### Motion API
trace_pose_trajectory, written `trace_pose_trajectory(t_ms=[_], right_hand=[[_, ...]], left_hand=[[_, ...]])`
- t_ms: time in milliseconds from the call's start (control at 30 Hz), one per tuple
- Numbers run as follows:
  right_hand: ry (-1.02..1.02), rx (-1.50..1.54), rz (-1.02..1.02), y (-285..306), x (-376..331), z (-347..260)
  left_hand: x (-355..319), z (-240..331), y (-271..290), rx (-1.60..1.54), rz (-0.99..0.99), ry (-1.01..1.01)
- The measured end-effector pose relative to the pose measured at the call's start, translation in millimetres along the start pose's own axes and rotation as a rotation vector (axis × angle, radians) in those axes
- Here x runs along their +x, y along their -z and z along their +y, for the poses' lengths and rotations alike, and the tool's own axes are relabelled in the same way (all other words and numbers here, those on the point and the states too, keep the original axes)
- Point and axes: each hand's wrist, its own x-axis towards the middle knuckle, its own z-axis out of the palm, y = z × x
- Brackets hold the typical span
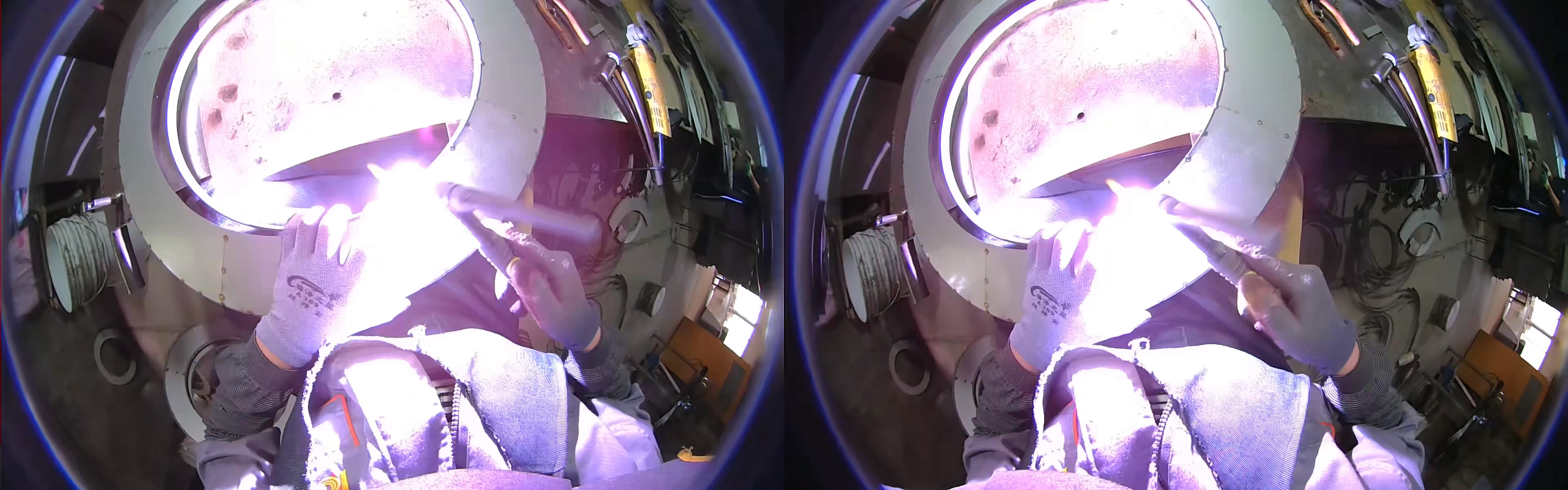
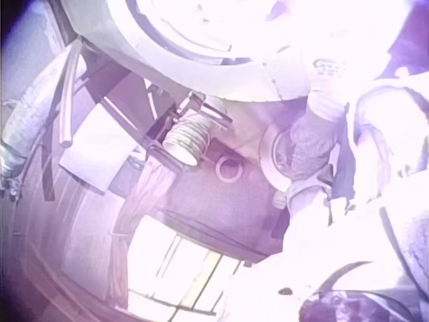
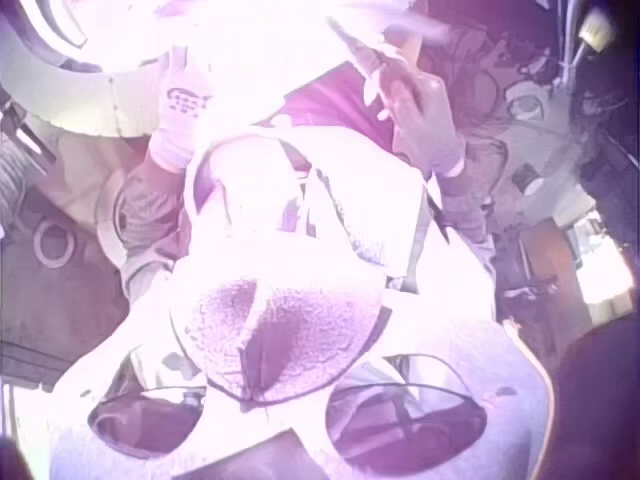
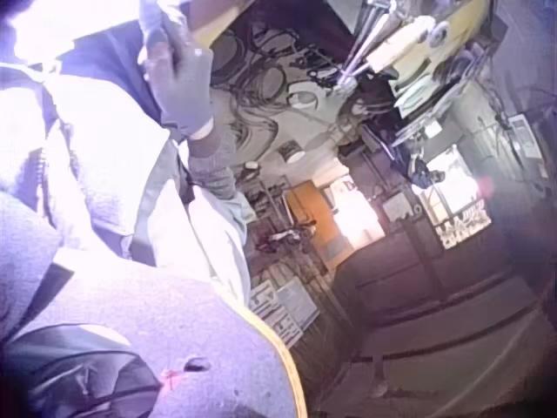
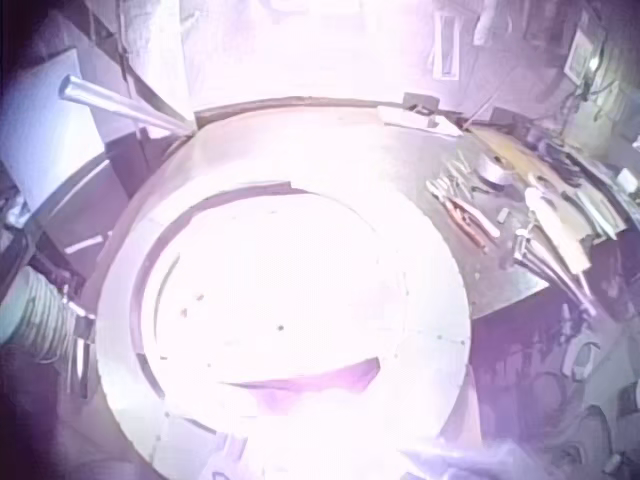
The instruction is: The person puts on protective glasses, positions metal pieces onto a round metal structure, and welds them along the seam using a TIG welding torch and an adjustable wrench.
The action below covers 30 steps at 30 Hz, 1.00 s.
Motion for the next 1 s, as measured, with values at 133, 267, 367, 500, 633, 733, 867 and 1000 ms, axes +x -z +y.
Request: trace_pose_trajectory(t_ms=[133,267,367,500,633,733,867,1000], right_hand=[[0.043,0.145,0.142,-4.5,-6.0,-6.4],[-0.012,0.030,0.052,-4.1,-17.2,-9.0],[0.097,-0.058,0.040,-21.1,-9.8,-22.2],[0.183,-0.074,0.086,-34.8,-1.2,-18.0],[0.155,-0.098,0.021,-35.5,-1.7,-22.2],[0.143,-0.117,0.012,-34.9,0.0,-23.9],[0.052,-0.090,0.024,-39.8,-3.6,-33.6],[0.123,-0.241,0.024,-36.3,-6.6,-28.1]], left_hand=[[18.1,12.1,28.5,-0.212,-0.134,0.139],[5.1,-17.6,43.0,-0.271,-0.184,0.084],[-23.7,-62.8,59.4,-0.064,-0.225,0.012],[-27.9,-74.2,60.4,-0.091,-0.236,-0.038],[-25.5,-75.2,54.4,-0.159,-0.154,-0.083],[-23.5,-73.9,53.7,-0.178,-0.143,-0.066],[-27.3,-79.5,51.8,-0.204,-0.112,-0.089],[-26.9,-75.9,56.9,-0.162,-0.115,-0.075]])
